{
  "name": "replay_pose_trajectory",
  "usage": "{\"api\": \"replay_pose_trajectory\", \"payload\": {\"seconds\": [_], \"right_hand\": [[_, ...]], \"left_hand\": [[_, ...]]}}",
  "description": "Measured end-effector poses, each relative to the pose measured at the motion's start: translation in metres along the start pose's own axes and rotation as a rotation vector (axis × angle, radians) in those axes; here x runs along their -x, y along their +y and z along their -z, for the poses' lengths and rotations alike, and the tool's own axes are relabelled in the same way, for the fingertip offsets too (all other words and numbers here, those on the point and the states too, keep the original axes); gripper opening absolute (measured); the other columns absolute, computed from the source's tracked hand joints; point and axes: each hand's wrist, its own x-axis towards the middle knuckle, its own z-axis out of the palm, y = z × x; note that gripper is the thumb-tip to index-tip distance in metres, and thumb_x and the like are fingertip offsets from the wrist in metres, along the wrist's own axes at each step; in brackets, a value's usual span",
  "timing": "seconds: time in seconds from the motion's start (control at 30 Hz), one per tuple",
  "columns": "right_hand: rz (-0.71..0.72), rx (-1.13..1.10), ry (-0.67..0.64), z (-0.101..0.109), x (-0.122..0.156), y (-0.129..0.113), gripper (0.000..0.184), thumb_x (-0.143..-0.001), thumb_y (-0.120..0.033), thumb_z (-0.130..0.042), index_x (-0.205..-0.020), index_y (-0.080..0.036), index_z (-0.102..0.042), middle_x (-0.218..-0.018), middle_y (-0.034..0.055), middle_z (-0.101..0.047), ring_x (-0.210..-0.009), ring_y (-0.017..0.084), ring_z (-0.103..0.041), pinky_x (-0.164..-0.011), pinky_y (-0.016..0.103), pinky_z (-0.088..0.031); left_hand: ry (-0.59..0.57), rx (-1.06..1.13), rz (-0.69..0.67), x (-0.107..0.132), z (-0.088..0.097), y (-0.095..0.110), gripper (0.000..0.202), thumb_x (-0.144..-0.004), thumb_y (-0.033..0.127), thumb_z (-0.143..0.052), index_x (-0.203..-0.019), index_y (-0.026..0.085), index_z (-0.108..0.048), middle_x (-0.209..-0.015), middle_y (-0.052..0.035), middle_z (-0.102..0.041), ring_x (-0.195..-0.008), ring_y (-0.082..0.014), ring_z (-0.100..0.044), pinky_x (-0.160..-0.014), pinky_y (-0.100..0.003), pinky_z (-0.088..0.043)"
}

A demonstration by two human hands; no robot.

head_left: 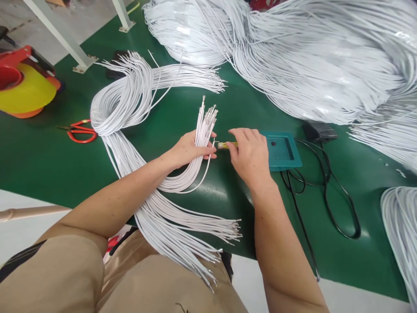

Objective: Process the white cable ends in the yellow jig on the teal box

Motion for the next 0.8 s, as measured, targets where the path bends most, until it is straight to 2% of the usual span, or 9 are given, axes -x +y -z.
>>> {"api": "replay_pose_trajectory", "payload": {"seconds": [0.1, 0.17, 0.27, 0.4, 0.5, 0.7, 0.8], "right_hand": [[-0.006, 0.039, -0.138, 0.002, -0.003, 0.010, 0.018, -0.088, -0.017, -0.050, -0.099, -0.016, -0.065, -0.091, 0.0118, -0.071, -0.089, 0.027, -0.059, -0.091, 0.041, -0.037], [-0.007, 0.019, -0.193, 0.003, -0.003, 0.013, 0.017, -0.086, -0.014, -0.052, -0.095, -0.016, -0.066, -0.090, 0.0114, -0.072, -0.090, 0.027, -0.060, -0.091, 0.040, -0.037], [-0.018, -0.014, -0.190, 0.004, -0.004, 0.015, 0.020, -0.084, -0.012, -0.051, -0.094, -0.016, -0.068, -0.098, 0.0109, -0.072, -0.099, 0.027, -0.059, -0.089, 0.038, -0.038], [-0.030, 0.025, -0.189, 0.004, -0.003, 0.017, 0.021, -0.083, -0.008, -0.048, -0.087, -0.016, -0.067, -0.089, 0.0107, -0.071, -0.089, 0.025, -0.059, -0.085, 0.037, -0.038], [0.000, 0.034, -0.167, 0.003, -0.002, 0.019, 0.020, -0.081, -0.008, -0.049, -0.087, -0.018, -0.065, -0.085, 0.0099, -0.069, -0.089, 0.025, -0.056, -0.084, 0.037, -0.037], [0.004, 0.071, -0.117, 0.001, -0.004, 0.022, 0.025, -0.082, -0.007, -0.043, -0.081, -0.020, -0.064, -0.074, 0.0081, -0.055, -0.085, 0.024, -0.051, -0.086, 0.037, -0.040], [0.013, 0.074, -0.110, 0.001, -0.004, 0.022, 0.027, -0.083, -0.009, -0.041, -0.084, -0.020, -0.065, -0.073, 0.0074, -0.054, -0.082, 0.024, -0.051, -0.087, 0.039, -0.042]], "left_hand": [[0.021, -0.065, -0.008, -0.002, -0.001, -0.001, 0.046, -0.070, 0.017, -0.077, -0.112, 0.014, -0.057, -0.077, -0.0013, -0.067, -0.073, -0.0185, -0.072, -0.067, -0.029, -0.056], [0.022, -0.085, -0.007, -0.004, -0.002, -0.003, 0.046, -0.070, 0.017, -0.077, -0.111, 0.014, -0.056, -0.078, -0.0018, -0.067, -0.073, -0.0193, -0.072, -0.065, -0.029, -0.056], [0.003, -0.098, -0.007, -0.005, -0.003, -0.005, 0.045, -0.071, 0.016, -0.076, -0.111, 0.014, -0.055, -0.078, -0.0025, -0.068, -0.074, -0.0196, -0.072, -0.065, -0.028, -0.056], [0.004, -0.141, -0.006, -0.007, -0.004, -0.008, 0.044, -0.071, 0.016, -0.074, -0.111, 0.014, -0.056, -0.080, -0.0032, -0.068, -0.074, -0.0197, -0.072, -0.065, -0.029, -0.056], [0.025, -0.191, -0.011, -0.008, -0.005, -0.009, 0.043, -0.071, 0.017, -0.074, -0.110, 0.015, -0.057, -0.079, -0.0030, -0.069, -0.073, -0.0197, -0.072, -0.066, -0.029, -0.056], [0.071, -0.322, -0.045, -0.011, -0.007, -0.015, 0.043, -0.071, 0.020, -0.071, -0.111, 0.016, -0.059, -0.079, -0.0024, -0.072, -0.070, -0.0187, -0.072, -0.067, -0.029, -0.056], [0.073, -0.375, -0.047, -0.013, -0.007, -0.018, 0.041, -0.070, 0.021, -0.070, -0.111, 0.017, -0.061, -0.078, -0.0020, -0.073, -0.066, -0.0174, -0.071, -0.067, -0.029, -0.056]]}}
